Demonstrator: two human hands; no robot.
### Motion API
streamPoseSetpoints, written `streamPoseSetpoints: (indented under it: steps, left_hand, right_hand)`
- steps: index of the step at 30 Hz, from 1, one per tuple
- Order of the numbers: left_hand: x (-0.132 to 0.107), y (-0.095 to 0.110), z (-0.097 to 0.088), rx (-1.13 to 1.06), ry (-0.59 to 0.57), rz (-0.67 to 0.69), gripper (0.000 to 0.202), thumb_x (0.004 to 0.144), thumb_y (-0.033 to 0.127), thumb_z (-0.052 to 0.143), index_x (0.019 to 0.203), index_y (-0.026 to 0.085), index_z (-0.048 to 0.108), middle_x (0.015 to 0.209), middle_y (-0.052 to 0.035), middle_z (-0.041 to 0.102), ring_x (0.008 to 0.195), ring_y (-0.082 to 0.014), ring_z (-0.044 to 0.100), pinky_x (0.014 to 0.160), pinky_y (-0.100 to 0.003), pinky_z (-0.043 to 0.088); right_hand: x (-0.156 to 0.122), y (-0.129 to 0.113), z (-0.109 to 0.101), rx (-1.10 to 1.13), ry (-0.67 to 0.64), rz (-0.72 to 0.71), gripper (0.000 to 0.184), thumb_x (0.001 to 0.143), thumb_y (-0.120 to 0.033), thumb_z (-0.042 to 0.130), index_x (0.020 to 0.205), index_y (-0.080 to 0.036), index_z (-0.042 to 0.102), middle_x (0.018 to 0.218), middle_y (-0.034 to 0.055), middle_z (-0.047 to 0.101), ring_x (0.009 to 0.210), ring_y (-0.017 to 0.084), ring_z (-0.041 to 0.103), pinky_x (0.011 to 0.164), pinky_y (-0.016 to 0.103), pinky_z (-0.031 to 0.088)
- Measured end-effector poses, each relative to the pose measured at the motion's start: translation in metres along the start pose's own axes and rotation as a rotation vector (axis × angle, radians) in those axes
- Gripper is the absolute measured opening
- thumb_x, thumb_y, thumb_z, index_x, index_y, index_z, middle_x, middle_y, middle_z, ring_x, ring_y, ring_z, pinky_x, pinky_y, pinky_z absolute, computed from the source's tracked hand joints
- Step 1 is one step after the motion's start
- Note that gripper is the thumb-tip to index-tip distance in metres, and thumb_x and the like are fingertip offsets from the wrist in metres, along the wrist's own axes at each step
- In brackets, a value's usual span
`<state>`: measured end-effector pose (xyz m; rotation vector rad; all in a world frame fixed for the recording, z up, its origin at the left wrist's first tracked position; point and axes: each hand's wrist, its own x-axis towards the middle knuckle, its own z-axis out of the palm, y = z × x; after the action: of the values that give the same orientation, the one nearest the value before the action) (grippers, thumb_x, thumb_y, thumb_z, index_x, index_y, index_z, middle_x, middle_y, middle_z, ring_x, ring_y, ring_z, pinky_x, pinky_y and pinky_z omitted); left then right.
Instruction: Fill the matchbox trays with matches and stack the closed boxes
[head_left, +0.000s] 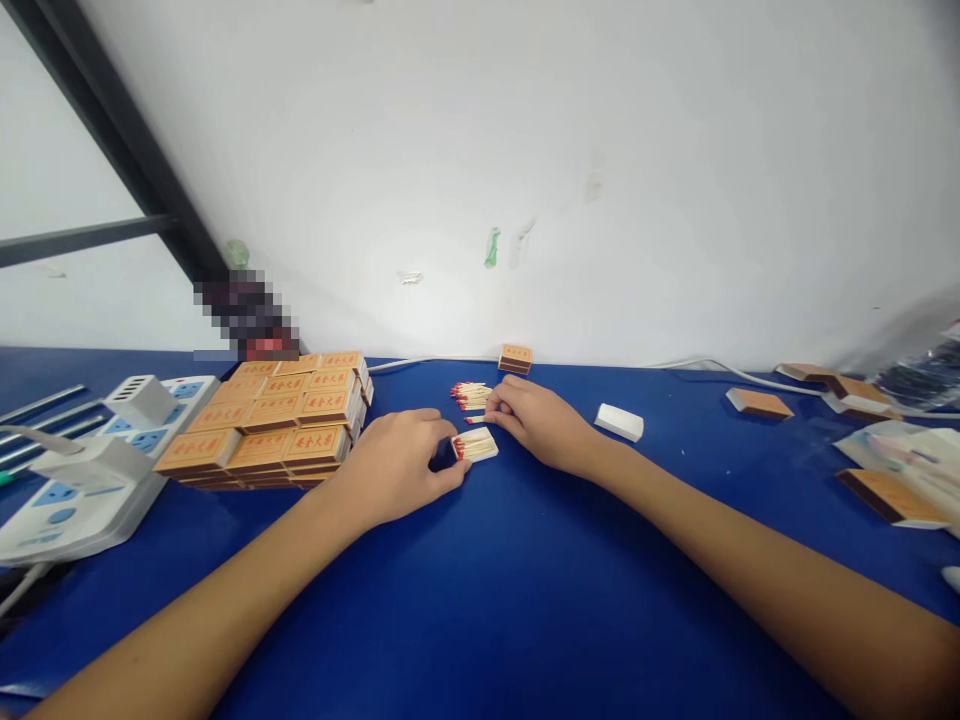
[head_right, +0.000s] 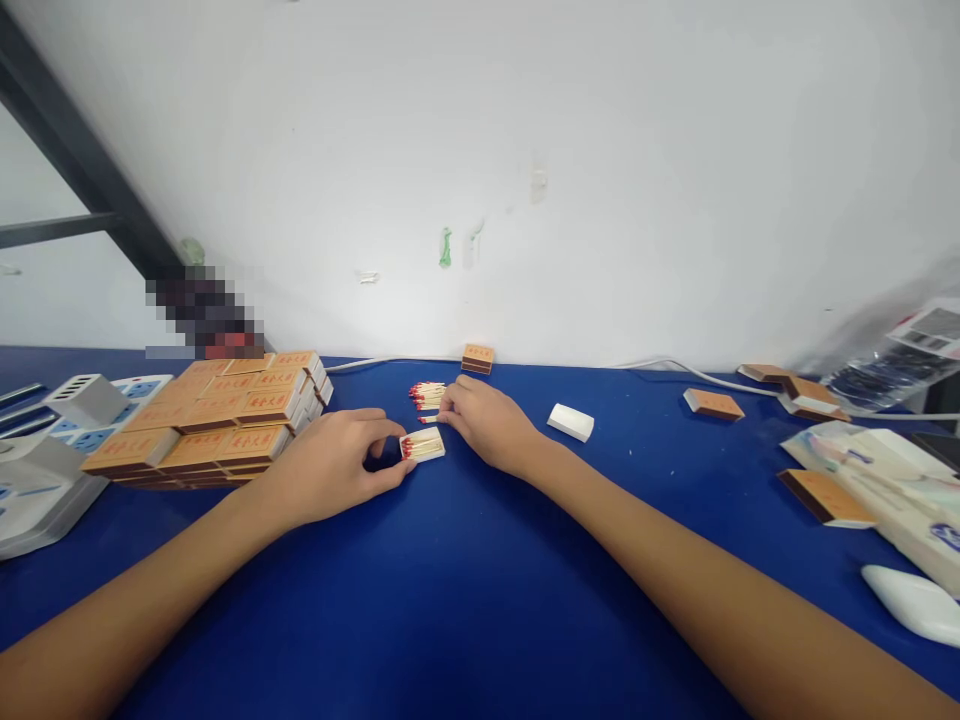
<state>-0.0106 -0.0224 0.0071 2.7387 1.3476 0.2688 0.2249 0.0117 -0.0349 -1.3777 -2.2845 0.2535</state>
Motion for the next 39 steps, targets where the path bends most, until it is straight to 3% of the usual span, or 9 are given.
streamPoseSetpoints:
  steps: [15,20,24,30,34,39]
  left_hand:
    - [0.000,-0.001,0.000,-0.001,0.000,0.003,0.021,0.093,0.040,0.064,0.097,0.023,0.076,0.088,-0.0018,0.071,0.075,-0.0186,0.064,0.064,-0.032,0.038]
    - [0.000,-0.002,0.001,0.016,0.017,0.004,0.023,0.093,0.042,0.064,0.099,0.023,0.076,0.089,-0.0017,0.071,0.075,-0.0191,0.065,0.065,-0.033,0.040]
    - [0.000,-0.001,0.001,0.031,0.021,0.015,0.025,0.094,0.043,0.064,0.098,0.022,0.076,0.089,-0.0025,0.071,0.076,-0.0196,0.066,0.065,-0.033,0.040]
    - [0.000,-0.001,0.001,0.019,0.018,0.006,0.024,0.094,0.043,0.063,0.098,0.023,0.076,0.088,-0.0013,0.071,0.076,-0.0197,0.065,0.066,-0.034,0.041]
    - [0.000,-0.001,0.001,0.015,0.016,0.009,0.023,0.094,0.042,0.064,0.098,0.024,0.076,0.088,-0.0012,0.071,0.076,-0.0194,0.065,0.066,-0.033,0.041]
    - [-0.001,-0.001,0.001,0.017,0.015,0.005,0.023,0.094,0.042,0.064,0.099,0.024,0.076,0.090,-0.0016,0.071,0.076,-0.0192,0.065,0.066,-0.033,0.041]
  right_hand:
    - [-0.003,-0.005,-0.008,-0.050,-0.105,0.028,0.009,0.103,-0.020,0.055,0.097,-0.020,0.062,0.101,0.0055,0.060,0.083,0.018,0.058,0.076,0.031,0.044]
    - [-0.007,-0.017,-0.018,-0.032,-0.069,0.020,0.010,0.104,-0.023,0.055,0.097,-0.020,0.061,0.100,0.0056,0.061,0.081,0.018,0.058,0.073,0.030,0.044]
    - [-0.011,-0.028,-0.019,0.022,-0.142,-0.045,0.011,0.102,-0.018,0.056,0.094,-0.021,0.063,0.097,0.0038,0.061,0.080,0.017,0.057,0.070,0.029,0.041]
    - [-0.005,-0.008,-0.004,0.085,0.054,-0.080,0.015,0.104,-0.023,0.056,0.103,-0.020,0.070,0.096,0.0045,0.062,0.081,0.017,0.058,0.074,0.030,0.044]
    - [-0.004,0.006,0.003,0.026,0.050,-0.076,0.019,0.103,-0.021,0.057,0.113,-0.020,0.074,0.099,0.0064,0.062,0.083,0.018,0.059,0.076,0.032,0.046]
    - [-0.004,0.006,0.006,0.011,0.070,-0.071,0.019,0.102,-0.023,0.059,0.113,-0.019,0.074,0.098,0.0064,0.062,0.084,0.019,0.060,0.076,0.032,0.047]
